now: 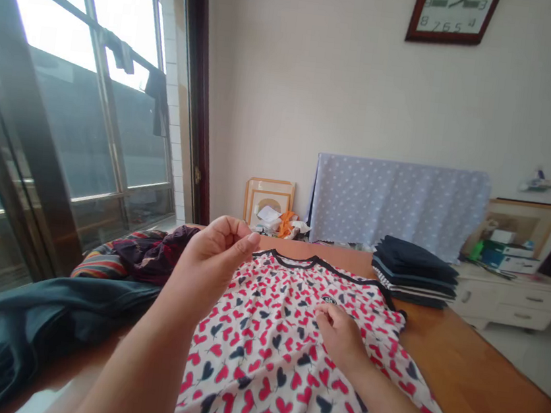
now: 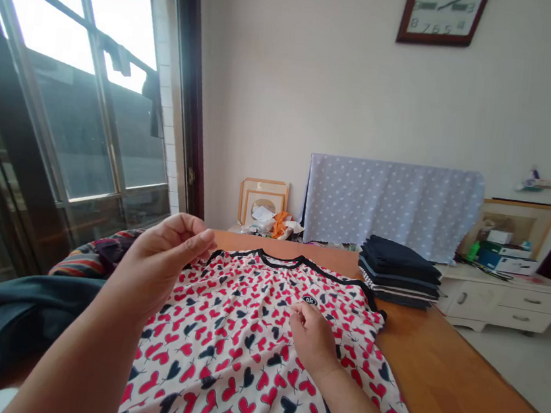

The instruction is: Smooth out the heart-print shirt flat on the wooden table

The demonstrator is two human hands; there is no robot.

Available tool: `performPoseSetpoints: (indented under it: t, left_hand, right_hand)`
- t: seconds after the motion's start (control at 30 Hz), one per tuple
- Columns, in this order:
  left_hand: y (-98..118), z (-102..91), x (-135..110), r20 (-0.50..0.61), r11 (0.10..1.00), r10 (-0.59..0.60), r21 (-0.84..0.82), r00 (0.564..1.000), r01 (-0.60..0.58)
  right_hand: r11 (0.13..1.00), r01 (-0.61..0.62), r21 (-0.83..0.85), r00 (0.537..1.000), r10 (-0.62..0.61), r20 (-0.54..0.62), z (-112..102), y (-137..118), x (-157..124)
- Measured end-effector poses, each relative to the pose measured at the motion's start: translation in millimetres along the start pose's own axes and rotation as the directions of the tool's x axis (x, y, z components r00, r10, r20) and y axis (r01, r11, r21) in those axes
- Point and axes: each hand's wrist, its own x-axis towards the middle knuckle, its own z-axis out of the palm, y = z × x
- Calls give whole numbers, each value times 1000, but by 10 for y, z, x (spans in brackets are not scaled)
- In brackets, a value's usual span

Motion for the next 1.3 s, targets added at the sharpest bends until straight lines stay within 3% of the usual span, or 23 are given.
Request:
performPoseSetpoints:
  t: [0.07, 0.1, 0.2, 0.27, 0.33, 0.47, 0.57, 0.77, 0.87, 1.03, 1.2, 1.3]
  left_hand:
    - [-335, -108, 122, -25, 957, -87, 277, 996, 90]
    - [-508, -161, 171, -36, 891, -129, 435, 991, 132]
    - [-1008, -288, 252, -15, 532, -272, 831, 962, 163]
    - [-1293, -342, 235, -29, 279, -433, 946, 901, 164]
    - [-1521, -385, 173, -41, 215, -496, 962, 868, 167]
    - [-1805, -483, 48, -56, 181, -561, 965, 826, 188]
    - [-1910, -543, 32, -66, 171, -576, 965, 815, 199]
    - [-1973, -521, 52, -77, 172, -602, 959, 794, 224]
    - [-1964, -493, 43, -107, 161, -589, 956, 801, 246]
    - [-1945, -474, 28, -217, 110, -544, 939, 810, 325]
    - [-1896, -426, 16, -238, 98, -542, 935, 806, 341]
    - [-1851, -386, 21, -217, 99, -518, 946, 828, 310]
  right_hand:
    - [996, -71, 50, 997, 71, -7, -25, 73, 45]
    - [992, -103, 70, 994, 104, -15, -38, 107, 67]
    - [978, -183, 98, 981, 187, -41, -88, 217, 137]
    - [972, -217, 94, 973, 224, -64, -143, 299, 186]
    - [970, -231, 73, 966, 238, -98, -227, 376, 225]
    - [974, -218, -67, 967, 206, -153, -444, 482, 248]
    - [953, -218, -208, 974, 201, -103, -539, 528, 235]
    - [863, -209, -460, 970, 243, 15, -469, 550, 235]
    - [854, -219, -472, 964, 265, 32, -448, 536, 235]
    - [868, -245, -432, 966, 256, -34, -459, 555, 227]
    - [830, -265, -490, 954, 301, -6, -459, 496, 227]
    - [813, -261, -521, 955, 297, -16, -452, 406, 222]
